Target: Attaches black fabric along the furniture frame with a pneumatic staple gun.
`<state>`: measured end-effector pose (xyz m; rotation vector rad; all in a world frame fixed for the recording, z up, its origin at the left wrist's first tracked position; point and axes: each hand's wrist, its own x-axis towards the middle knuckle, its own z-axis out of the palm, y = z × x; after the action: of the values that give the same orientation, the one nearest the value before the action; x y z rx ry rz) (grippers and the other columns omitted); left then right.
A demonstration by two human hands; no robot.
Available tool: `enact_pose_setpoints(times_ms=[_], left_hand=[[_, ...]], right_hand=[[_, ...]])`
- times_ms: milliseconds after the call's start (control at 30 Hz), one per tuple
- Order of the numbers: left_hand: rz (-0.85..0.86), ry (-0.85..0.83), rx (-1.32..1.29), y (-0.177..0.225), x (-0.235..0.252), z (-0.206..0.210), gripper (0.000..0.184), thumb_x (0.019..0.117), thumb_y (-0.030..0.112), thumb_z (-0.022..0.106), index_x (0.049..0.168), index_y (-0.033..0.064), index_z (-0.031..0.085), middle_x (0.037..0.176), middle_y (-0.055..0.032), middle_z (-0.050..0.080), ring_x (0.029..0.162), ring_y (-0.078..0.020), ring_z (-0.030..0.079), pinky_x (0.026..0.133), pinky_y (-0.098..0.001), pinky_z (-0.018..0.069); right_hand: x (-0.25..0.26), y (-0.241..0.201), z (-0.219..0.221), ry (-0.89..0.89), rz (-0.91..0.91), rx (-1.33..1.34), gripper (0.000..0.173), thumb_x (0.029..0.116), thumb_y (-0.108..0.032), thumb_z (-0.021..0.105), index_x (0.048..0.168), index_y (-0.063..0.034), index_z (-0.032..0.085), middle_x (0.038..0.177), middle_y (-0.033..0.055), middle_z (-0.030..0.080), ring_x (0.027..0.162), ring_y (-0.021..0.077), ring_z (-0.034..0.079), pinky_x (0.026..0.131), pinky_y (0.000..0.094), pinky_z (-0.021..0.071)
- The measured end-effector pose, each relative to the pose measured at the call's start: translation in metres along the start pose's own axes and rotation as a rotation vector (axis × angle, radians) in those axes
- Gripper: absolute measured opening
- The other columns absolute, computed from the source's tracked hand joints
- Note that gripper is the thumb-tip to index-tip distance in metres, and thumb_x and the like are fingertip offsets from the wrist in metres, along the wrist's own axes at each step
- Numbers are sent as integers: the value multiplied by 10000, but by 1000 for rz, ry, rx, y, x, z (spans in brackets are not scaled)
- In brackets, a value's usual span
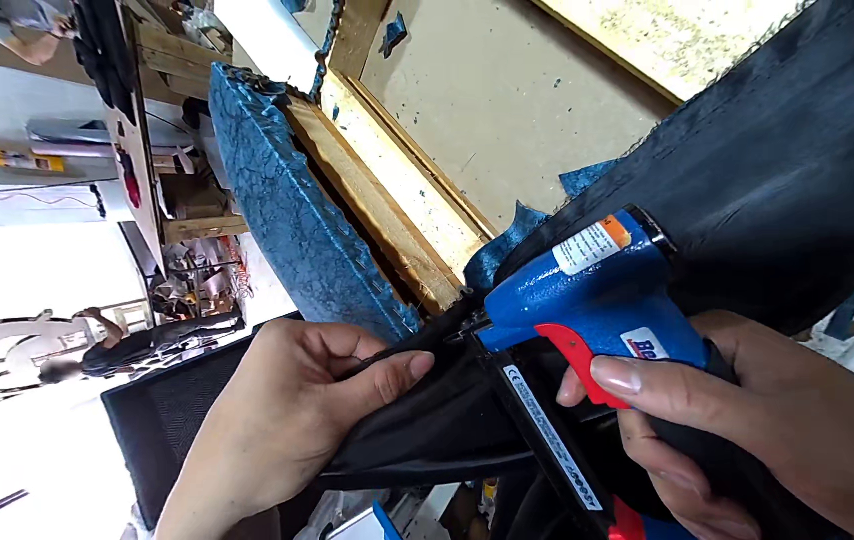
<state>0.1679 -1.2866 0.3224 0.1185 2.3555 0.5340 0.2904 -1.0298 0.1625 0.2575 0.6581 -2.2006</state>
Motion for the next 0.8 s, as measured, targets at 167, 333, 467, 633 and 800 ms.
enact_pose_setpoints(times_ms=[167,333,467,633,800], left_hand=[[16,-13,-124,-9,1,1,256,871,336,826,729,144,733,527,-24,601,398,-66,499,366,-204,407],[44,-16,-192,-15,2,4,234,872,298,830,738,129,740,531,-24,598,411,-57,497,380,-196,411],[66,-27,-243,-20,4,5,249,870,288,833,720,126,717,516,-16,574,401,-43,472,377,-183,397],[83,-25,-273,-24,7,7,262,860,281,841,695,131,703,506,-1,550,405,-26,446,382,-171,373],[86,40,-335,-31,2,14,300,833,352,861,682,150,698,501,30,525,411,-17,428,391,-176,356]], right_hand=[[-5,-4,6,22,-41,-53,319,1027,-414,606,1104,-127,722,587,19,571,438,117,578,418,299,562],[-8,-9,11,45,-47,-82,309,1031,-402,602,1100,-126,721,581,16,572,439,113,576,421,288,556],[-8,-9,9,64,-44,-67,295,1029,-398,605,1107,-142,729,586,14,570,437,112,580,425,297,567],[-5,-7,9,45,19,-37,335,1001,-484,617,1006,-157,692,562,-5,520,423,107,563,427,309,568],[-40,-20,4,277,-125,-304,394,970,-490,671,1154,-145,722,623,22,596,464,148,601,447,341,583]])
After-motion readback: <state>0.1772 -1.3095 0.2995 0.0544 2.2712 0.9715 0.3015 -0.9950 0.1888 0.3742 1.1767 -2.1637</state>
